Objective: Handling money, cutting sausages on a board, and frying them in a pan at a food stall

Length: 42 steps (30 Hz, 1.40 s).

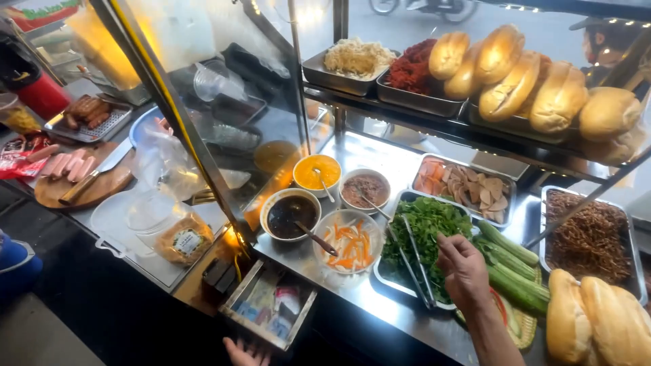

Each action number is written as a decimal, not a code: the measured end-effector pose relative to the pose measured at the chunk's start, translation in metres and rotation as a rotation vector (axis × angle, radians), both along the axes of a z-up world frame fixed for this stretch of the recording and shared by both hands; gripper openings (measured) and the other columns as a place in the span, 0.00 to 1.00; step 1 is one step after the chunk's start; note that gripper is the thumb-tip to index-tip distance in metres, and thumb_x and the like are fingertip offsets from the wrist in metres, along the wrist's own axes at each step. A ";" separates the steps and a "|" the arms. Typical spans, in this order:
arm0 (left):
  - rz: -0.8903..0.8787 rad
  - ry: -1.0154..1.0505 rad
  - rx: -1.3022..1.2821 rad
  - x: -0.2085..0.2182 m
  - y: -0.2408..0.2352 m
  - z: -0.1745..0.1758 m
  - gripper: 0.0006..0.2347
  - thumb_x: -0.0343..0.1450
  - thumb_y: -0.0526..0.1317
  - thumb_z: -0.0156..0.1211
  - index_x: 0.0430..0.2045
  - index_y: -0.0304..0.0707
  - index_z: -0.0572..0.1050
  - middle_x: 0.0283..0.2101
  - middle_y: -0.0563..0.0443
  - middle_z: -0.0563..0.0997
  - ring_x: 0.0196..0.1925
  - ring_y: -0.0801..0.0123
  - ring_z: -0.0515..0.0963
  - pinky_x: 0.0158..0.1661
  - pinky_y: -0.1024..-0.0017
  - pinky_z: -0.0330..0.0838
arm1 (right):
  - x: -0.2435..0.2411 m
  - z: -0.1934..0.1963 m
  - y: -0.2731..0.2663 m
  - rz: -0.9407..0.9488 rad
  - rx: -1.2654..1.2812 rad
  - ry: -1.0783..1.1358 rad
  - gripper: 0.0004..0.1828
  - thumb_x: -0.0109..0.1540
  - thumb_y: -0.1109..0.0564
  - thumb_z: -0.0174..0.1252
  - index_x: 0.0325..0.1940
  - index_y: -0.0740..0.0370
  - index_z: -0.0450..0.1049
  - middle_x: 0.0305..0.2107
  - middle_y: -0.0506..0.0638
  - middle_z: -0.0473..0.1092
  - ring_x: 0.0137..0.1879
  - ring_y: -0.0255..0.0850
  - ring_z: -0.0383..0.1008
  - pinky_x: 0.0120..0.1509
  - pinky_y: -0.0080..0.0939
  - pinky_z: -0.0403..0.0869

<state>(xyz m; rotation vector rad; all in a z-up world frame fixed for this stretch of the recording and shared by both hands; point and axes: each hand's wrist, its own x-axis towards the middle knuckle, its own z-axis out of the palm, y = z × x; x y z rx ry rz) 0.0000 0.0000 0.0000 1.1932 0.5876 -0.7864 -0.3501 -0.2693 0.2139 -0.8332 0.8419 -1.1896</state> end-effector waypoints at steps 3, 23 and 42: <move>0.016 0.089 0.078 -0.001 -0.012 0.013 0.38 0.68 0.74 0.35 0.72 0.60 0.60 0.63 0.42 0.70 0.66 0.44 0.68 0.64 0.50 0.61 | 0.018 0.004 0.016 0.021 -0.027 0.043 0.13 0.61 0.57 0.66 0.25 0.55 0.69 0.18 0.41 0.56 0.25 0.33 0.55 0.33 0.33 0.59; -1.514 0.515 0.103 -0.239 -0.104 -0.086 0.27 0.74 0.55 0.47 0.65 0.38 0.70 0.63 0.35 0.77 0.61 0.47 0.77 0.54 0.53 0.71 | -0.175 0.025 0.134 -0.582 -0.046 0.194 0.11 0.60 0.57 0.69 0.29 0.56 0.72 0.19 0.41 0.63 0.21 0.28 0.51 0.26 0.30 0.47; -1.625 0.463 -0.739 -0.699 -0.105 0.216 0.26 0.76 0.60 0.47 0.62 0.44 0.73 0.50 0.39 0.82 0.43 0.50 0.86 0.42 0.57 0.80 | -0.377 0.091 0.222 -0.915 -0.677 1.180 0.23 0.64 0.57 0.61 0.64 0.58 0.75 0.54 0.55 0.77 0.64 0.52 0.74 0.66 0.50 0.71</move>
